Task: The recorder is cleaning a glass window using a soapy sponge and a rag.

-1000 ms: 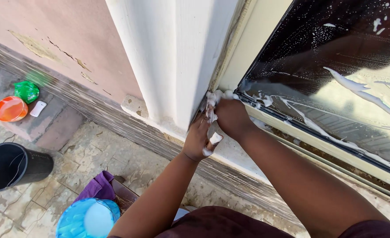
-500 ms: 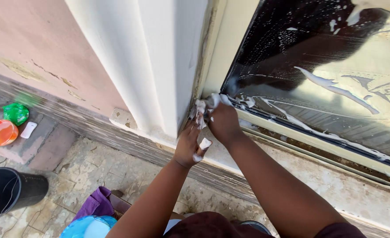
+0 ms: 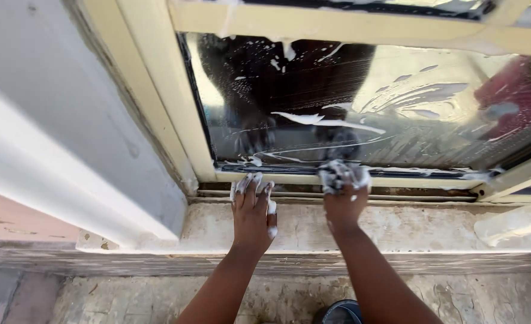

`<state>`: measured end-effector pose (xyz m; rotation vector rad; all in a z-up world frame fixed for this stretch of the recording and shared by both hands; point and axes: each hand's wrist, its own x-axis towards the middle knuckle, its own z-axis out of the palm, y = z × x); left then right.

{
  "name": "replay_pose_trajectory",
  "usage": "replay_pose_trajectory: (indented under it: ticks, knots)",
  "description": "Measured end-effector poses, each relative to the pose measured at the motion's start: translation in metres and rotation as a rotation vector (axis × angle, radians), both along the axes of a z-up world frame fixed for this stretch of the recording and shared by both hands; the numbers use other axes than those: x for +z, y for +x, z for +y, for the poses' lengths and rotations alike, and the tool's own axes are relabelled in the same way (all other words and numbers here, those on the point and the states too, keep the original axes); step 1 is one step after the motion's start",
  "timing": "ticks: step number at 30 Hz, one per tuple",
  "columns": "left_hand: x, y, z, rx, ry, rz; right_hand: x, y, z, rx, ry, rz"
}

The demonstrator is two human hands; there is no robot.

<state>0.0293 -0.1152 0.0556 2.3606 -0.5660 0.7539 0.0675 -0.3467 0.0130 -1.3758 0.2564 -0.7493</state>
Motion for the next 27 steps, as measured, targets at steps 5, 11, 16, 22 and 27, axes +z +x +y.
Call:
replay_pose_trajectory:
  ticks: [5, 11, 16, 22, 27]
  knots:
    - [-0.021, 0.016, -0.035, 0.036, 0.043, 0.24, -0.012, 0.014, 0.06, -0.006, -1.153, -0.16]
    - [-0.015, 0.016, -0.065, -0.056, 0.182, 0.219, 0.04, -0.035, -0.093, -0.262, -1.072, -0.021]
    - [-0.012, 0.026, -0.117, -0.206, 0.331, 0.169, 0.026, -0.03, -0.142, -0.291, -0.262, 0.092]
    - [0.006, 0.029, -0.157, -0.234, 0.473, 0.102, -0.038, -0.022, -0.119, -0.273, -0.775, 0.13]
    - [0.014, 0.03, -0.158, -0.251, 0.494, 0.056, 0.047, -0.035, -0.164, -0.269, -0.259, 0.088]
